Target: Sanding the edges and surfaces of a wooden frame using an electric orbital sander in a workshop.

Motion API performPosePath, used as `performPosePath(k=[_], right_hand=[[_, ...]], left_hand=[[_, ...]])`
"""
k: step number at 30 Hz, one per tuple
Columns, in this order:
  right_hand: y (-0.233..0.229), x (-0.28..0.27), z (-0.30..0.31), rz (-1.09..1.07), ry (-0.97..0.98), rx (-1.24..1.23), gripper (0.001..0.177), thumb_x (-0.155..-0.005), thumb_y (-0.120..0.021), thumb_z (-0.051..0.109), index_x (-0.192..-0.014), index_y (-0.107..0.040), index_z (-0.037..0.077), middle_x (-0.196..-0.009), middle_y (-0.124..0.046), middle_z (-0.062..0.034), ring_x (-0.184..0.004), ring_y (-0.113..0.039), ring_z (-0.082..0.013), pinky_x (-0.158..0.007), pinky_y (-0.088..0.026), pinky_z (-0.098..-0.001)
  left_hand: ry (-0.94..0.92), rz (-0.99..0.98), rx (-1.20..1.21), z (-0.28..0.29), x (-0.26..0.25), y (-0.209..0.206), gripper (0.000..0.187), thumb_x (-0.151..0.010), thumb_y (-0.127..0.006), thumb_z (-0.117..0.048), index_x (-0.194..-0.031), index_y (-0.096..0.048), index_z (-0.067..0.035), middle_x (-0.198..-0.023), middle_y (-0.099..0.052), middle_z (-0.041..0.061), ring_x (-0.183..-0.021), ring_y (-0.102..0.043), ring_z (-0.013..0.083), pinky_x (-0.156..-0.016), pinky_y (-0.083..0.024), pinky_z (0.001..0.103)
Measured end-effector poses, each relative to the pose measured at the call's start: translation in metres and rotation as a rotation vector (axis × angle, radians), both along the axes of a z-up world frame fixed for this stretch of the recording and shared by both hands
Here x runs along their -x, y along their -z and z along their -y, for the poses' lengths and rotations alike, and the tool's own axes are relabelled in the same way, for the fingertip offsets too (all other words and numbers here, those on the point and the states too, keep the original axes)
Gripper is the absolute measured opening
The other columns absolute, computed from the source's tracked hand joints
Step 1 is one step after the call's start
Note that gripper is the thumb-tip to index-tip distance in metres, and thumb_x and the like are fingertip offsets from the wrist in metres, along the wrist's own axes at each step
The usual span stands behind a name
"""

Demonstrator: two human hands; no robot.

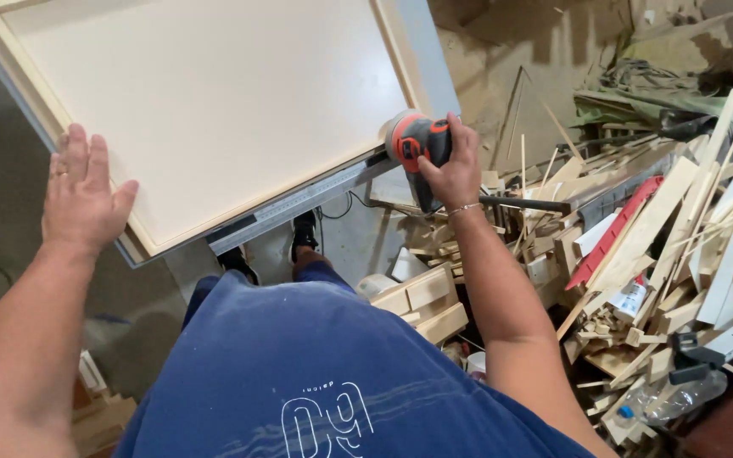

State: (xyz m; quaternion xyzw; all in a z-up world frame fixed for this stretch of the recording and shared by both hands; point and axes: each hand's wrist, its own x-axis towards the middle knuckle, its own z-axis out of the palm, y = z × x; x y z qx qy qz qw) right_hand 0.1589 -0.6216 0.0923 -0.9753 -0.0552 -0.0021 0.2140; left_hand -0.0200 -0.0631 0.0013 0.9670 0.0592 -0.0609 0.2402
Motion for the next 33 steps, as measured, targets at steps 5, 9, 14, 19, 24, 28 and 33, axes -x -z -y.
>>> performPosePath(k=[5, 9, 14, 19, 24, 28, 33], right_hand=[[-0.028, -0.036, 0.02, -0.09, 0.058, -0.003, 0.089, -0.075, -0.079, 0.03, -0.155, -0.041, 0.026, -0.141, -0.047, -0.0103, -0.122, -0.06, -0.029, -0.09, -0.056, -0.0495], [-0.045, -0.053, 0.02, -0.19, 0.067, 0.057, 0.089, -0.073, -0.076, 0.032, -0.154, -0.043, 0.026, -0.139, -0.049, -0.013, -0.113, -0.062, -0.0353, -0.092, -0.053, -0.0513], [-0.033, -0.084, 0.024, -0.193, 0.033, 0.161, 0.095, -0.067, -0.082, 0.048, -0.153, -0.042, 0.046, -0.138, -0.053, 0.0044, -0.108, -0.07, -0.0407, -0.098, -0.056, -0.0503], [-0.04, -0.118, 0.001, -0.303, -0.06, 0.252, 0.094, -0.071, -0.077, 0.047, -0.156, -0.037, 0.045, -0.141, -0.049, 0.0033, -0.115, -0.067, -0.0402, -0.1, -0.055, -0.052], [-0.035, -0.15, -0.024, -0.258, -0.174, 0.289, 0.093, -0.072, -0.078, 0.047, -0.155, -0.036, 0.047, -0.139, -0.049, 0.003, -0.117, -0.067, -0.0377, -0.099, -0.056, -0.0496], [-0.042, -0.165, -0.03, -0.237, -0.283, 0.28, 0.091, -0.073, -0.077, 0.042, -0.155, -0.036, 0.046, -0.136, -0.05, 0.0009, -0.115, -0.067, -0.0405, -0.097, -0.056, -0.0525], [-0.046, -0.146, -0.005, -0.264, -0.344, 0.286, 0.089, -0.072, -0.078, 0.04, -0.153, -0.04, 0.043, -0.134, -0.052, -0.0015, -0.116, -0.067, -0.0402, -0.096, -0.056, -0.0532]], left_hand=[[-0.009, 0.03, -0.044, 0.007, 0.001, 0.002, 0.081, -0.097, -0.05, -0.035, -0.163, -0.032, 0.01, -0.17, -0.016, 0.034, -0.155, -0.018, 0.0503, -0.125, -0.012, 0.06], [-0.094, 0.084, -0.306, 0.054, -0.011, 0.012, 0.07, -0.104, -0.054, -0.044, -0.156, -0.059, 0.003, -0.169, -0.043, 0.032, -0.156, -0.029, 0.051, -0.125, -0.014, 0.062], [0.147, 0.441, -0.228, 0.185, -0.057, 0.029, 0.051, -0.087, -0.074, -0.052, -0.121, -0.077, -0.014, -0.139, -0.071, 0.015, -0.137, -0.06, 0.0386, -0.116, -0.041, 0.053], [0.32, 0.369, -0.161, 0.273, -0.103, 0.033, 0.062, -0.082, -0.074, -0.048, -0.138, -0.065, -0.023, -0.153, -0.057, 0.008, -0.143, -0.05, 0.0343, -0.116, -0.038, 0.055], [0.325, 0.258, -0.199, 0.275, -0.103, 0.014, 0.063, -0.091, -0.063, -0.049, -0.149, -0.055, -0.026, -0.16, -0.05, 0.005, -0.15, -0.042, 0.0312, -0.121, -0.031, 0.056], [0.234, 0.223, -0.223, 0.277, -0.107, 0.009, 0.066, -0.096, -0.054, -0.056, -0.152, -0.054, -0.021, -0.162, -0.049, 0.005, -0.152, -0.04, 0.0288, -0.125, -0.025, 0.054], [0.201, 0.08, -0.252, 0.282, -0.107, 0.016, 0.073, -0.098, -0.045, -0.063, -0.159, -0.045, -0.022, -0.169, -0.037, 0.003, -0.157, -0.029, 0.0275, -0.128, -0.017, 0.054]])
